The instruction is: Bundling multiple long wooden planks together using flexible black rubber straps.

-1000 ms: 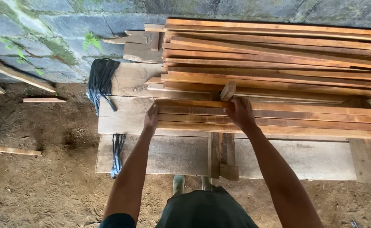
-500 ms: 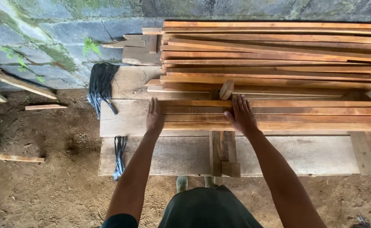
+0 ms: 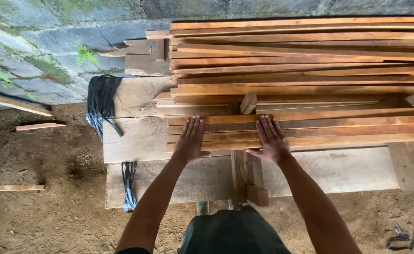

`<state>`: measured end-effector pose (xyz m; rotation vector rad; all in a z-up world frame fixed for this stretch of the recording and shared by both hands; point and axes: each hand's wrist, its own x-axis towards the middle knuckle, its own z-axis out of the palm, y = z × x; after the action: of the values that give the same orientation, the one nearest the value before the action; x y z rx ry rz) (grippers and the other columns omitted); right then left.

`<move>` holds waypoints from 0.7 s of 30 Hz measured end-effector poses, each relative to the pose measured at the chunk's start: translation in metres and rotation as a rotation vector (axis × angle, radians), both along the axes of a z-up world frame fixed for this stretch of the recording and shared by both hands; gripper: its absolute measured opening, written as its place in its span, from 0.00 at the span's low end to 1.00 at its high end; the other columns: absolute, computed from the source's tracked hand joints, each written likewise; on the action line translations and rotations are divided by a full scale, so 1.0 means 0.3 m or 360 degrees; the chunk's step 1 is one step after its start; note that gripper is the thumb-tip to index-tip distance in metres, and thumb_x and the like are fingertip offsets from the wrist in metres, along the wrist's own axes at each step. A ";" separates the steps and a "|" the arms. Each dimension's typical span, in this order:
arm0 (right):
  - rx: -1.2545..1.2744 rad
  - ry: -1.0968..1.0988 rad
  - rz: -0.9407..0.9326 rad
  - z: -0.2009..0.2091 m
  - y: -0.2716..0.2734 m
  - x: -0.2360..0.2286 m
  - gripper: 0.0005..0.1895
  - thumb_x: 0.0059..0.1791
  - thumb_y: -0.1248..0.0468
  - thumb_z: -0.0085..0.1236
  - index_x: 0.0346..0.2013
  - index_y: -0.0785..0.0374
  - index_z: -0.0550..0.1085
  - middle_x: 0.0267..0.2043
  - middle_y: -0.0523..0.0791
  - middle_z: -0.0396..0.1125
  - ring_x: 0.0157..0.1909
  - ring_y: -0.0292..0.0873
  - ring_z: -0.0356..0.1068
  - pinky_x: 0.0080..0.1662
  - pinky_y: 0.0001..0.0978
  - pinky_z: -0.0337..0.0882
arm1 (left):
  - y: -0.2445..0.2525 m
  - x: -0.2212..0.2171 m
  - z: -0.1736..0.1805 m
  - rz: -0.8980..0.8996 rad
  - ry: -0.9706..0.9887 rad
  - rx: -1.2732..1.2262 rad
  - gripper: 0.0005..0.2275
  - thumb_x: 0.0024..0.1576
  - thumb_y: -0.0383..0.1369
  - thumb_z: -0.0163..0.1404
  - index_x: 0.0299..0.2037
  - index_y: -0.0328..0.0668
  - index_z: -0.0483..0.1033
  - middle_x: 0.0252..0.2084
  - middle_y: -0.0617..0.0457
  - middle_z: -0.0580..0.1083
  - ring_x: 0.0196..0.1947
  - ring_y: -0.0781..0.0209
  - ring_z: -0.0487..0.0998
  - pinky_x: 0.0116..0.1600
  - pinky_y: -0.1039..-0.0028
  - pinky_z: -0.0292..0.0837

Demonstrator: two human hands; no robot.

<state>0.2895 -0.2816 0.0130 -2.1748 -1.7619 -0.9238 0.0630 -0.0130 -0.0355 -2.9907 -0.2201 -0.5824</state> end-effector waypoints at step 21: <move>0.0006 -0.0042 -0.0066 0.005 0.003 0.009 0.65 0.29 0.24 0.59 0.64 0.72 0.69 0.67 0.62 0.65 0.69 0.59 0.64 0.71 0.52 0.60 | -0.264 0.292 0.047 -0.0343 -0.0218 0.0072 0.44 0.48 0.58 0.48 0.69 0.28 0.60 0.72 0.28 0.58 0.74 0.31 0.57 0.77 0.46 0.48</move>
<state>0.2923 -0.2807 0.0146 -2.2144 -1.7315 -0.9684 0.1505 -0.0921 -0.0214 -2.9535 0.1078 -0.8024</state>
